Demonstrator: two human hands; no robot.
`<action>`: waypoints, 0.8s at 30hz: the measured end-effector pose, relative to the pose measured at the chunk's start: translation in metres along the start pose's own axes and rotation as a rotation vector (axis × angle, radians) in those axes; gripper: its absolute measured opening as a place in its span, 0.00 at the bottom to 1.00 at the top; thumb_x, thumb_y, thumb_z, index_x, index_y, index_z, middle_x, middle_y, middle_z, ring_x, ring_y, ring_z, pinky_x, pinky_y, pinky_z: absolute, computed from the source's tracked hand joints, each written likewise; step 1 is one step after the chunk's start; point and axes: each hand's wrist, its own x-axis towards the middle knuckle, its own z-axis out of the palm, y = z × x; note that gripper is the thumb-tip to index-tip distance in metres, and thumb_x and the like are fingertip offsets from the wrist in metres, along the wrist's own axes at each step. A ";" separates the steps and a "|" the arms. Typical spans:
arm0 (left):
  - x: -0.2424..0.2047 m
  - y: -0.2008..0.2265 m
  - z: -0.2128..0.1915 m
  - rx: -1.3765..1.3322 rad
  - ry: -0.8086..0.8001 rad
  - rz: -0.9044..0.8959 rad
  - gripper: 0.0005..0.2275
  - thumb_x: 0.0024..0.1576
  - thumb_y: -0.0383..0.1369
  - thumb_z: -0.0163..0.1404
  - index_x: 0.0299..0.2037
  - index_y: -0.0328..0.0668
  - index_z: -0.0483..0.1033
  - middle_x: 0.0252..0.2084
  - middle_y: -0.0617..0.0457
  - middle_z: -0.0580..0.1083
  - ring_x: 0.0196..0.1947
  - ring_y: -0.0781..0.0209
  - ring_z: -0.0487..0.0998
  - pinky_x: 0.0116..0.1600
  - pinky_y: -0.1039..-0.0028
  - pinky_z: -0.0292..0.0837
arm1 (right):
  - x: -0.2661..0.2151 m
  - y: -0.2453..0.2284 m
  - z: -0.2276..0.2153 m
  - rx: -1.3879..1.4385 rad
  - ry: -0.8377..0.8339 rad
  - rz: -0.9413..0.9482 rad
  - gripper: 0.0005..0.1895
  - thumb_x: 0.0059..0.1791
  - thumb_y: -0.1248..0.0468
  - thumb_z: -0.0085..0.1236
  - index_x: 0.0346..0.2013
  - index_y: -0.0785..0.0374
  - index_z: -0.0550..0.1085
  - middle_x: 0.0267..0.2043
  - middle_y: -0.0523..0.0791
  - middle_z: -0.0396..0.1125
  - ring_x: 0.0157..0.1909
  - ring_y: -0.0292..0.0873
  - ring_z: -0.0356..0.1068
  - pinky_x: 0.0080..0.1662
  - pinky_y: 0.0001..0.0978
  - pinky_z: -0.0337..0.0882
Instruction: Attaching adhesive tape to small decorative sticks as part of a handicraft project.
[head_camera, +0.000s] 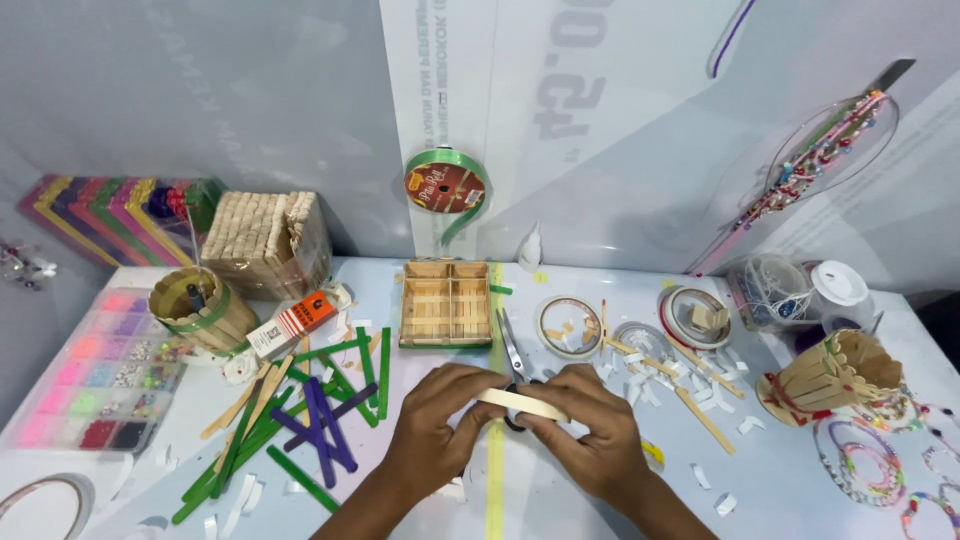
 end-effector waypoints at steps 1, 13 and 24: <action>0.000 -0.001 0.000 0.000 -0.002 0.004 0.12 0.57 0.23 0.57 0.51 0.39 0.79 0.44 0.49 0.80 0.42 0.53 0.80 0.48 0.67 0.75 | 0.000 -0.001 0.000 -0.002 0.003 -0.002 0.17 0.46 0.65 0.68 0.49 0.66 0.80 0.34 0.46 0.73 0.35 0.43 0.68 0.42 0.33 0.68; 0.001 0.000 -0.002 -0.348 0.045 -0.443 0.11 0.58 0.31 0.55 0.51 0.42 0.78 0.54 0.46 0.81 0.59 0.52 0.81 0.65 0.64 0.75 | -0.003 -0.002 -0.004 0.168 0.053 0.131 0.17 0.46 0.69 0.65 0.50 0.70 0.79 0.41 0.51 0.77 0.44 0.49 0.76 0.49 0.36 0.77; 0.007 0.014 -0.002 0.050 0.050 0.139 0.13 0.60 0.21 0.54 0.54 0.39 0.78 0.46 0.47 0.79 0.43 0.51 0.78 0.47 0.64 0.74 | 0.005 -0.011 0.006 -0.140 0.006 -0.101 0.17 0.46 0.69 0.67 0.49 0.67 0.78 0.32 0.46 0.72 0.32 0.42 0.67 0.37 0.30 0.68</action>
